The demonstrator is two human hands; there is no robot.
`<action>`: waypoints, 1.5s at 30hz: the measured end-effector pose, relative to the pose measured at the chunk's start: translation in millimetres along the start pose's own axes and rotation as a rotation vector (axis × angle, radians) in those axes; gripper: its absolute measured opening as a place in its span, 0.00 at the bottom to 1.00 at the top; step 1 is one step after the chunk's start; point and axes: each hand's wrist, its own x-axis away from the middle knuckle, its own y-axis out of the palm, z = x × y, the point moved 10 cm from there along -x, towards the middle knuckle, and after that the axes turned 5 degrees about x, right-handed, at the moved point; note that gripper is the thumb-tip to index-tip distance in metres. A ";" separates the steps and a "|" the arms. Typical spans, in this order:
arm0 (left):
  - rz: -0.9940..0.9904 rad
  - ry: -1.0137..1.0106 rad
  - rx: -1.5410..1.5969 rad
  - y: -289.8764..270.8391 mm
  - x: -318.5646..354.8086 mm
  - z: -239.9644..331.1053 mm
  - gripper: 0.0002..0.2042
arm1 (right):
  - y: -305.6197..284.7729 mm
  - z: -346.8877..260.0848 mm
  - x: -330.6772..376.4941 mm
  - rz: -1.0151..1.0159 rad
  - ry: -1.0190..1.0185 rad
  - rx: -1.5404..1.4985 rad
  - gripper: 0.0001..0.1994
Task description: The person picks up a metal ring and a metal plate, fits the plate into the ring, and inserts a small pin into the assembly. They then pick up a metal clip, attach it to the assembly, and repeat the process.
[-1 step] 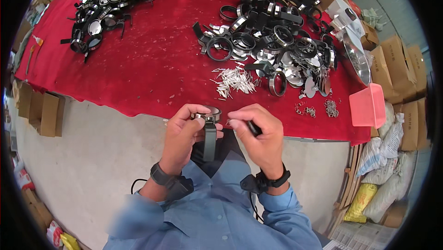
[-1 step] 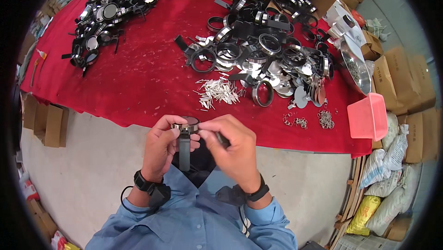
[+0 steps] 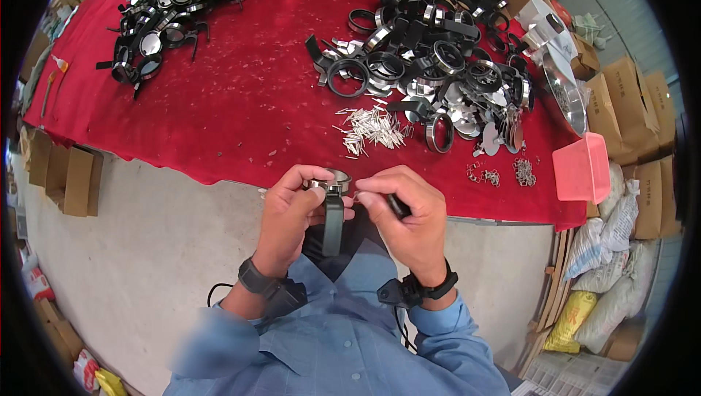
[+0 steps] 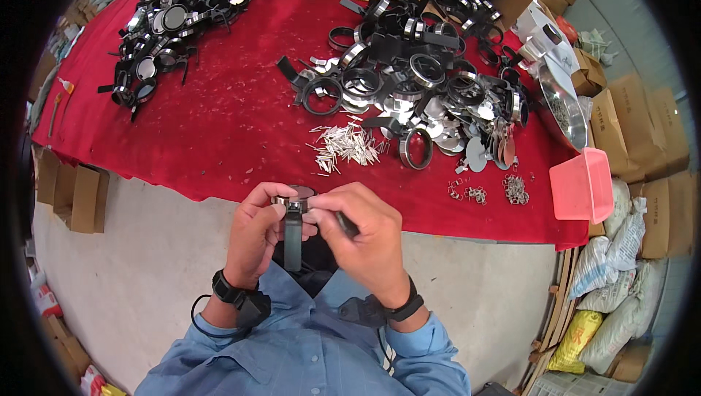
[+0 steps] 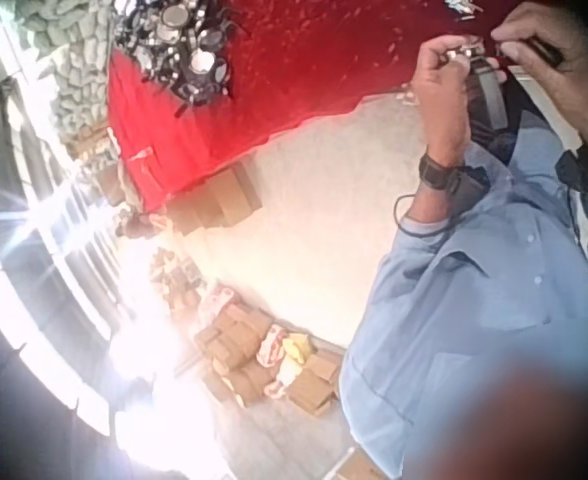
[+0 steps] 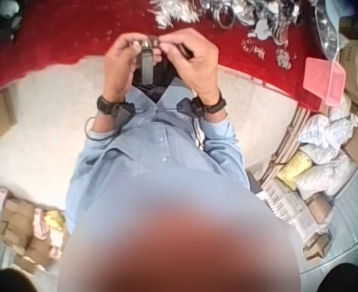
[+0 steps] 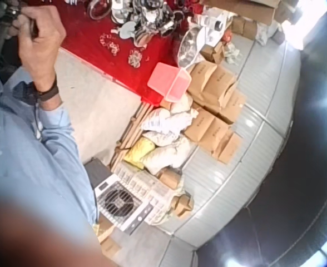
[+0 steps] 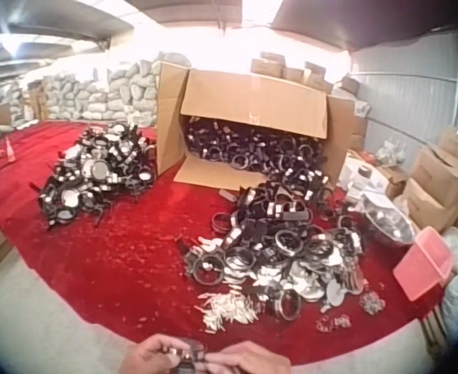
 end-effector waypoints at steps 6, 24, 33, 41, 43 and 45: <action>-0.009 0.039 -0.023 0.4 0.5 -2.5 0.11 | 22.2 2.1 0.0 -0.058 0.073 -0.026 0.09; 0.073 0.036 -0.049 -13.5 6.9 13.2 0.12 | 31.6 63.1 -31.6 -0.132 0.025 0.525 0.06; 0.069 0.023 -0.043 -17.1 9.4 15.2 0.12 | 53.2 79.4 -33.9 -0.365 0.026 0.766 0.04; 0.032 0.012 -0.007 -16.0 12.4 16.0 0.13 | 65.9 65.8 -21.1 -0.483 -0.078 0.928 0.06; 0.082 0.043 -0.030 -19.7 13.2 18.1 0.13 | 63.8 64.6 -15.9 -0.483 -0.077 0.898 0.07; 0.085 0.047 -0.037 -22.0 14.3 18.4 0.13 | 50.9 63.9 -12.9 -0.382 -0.072 0.807 0.07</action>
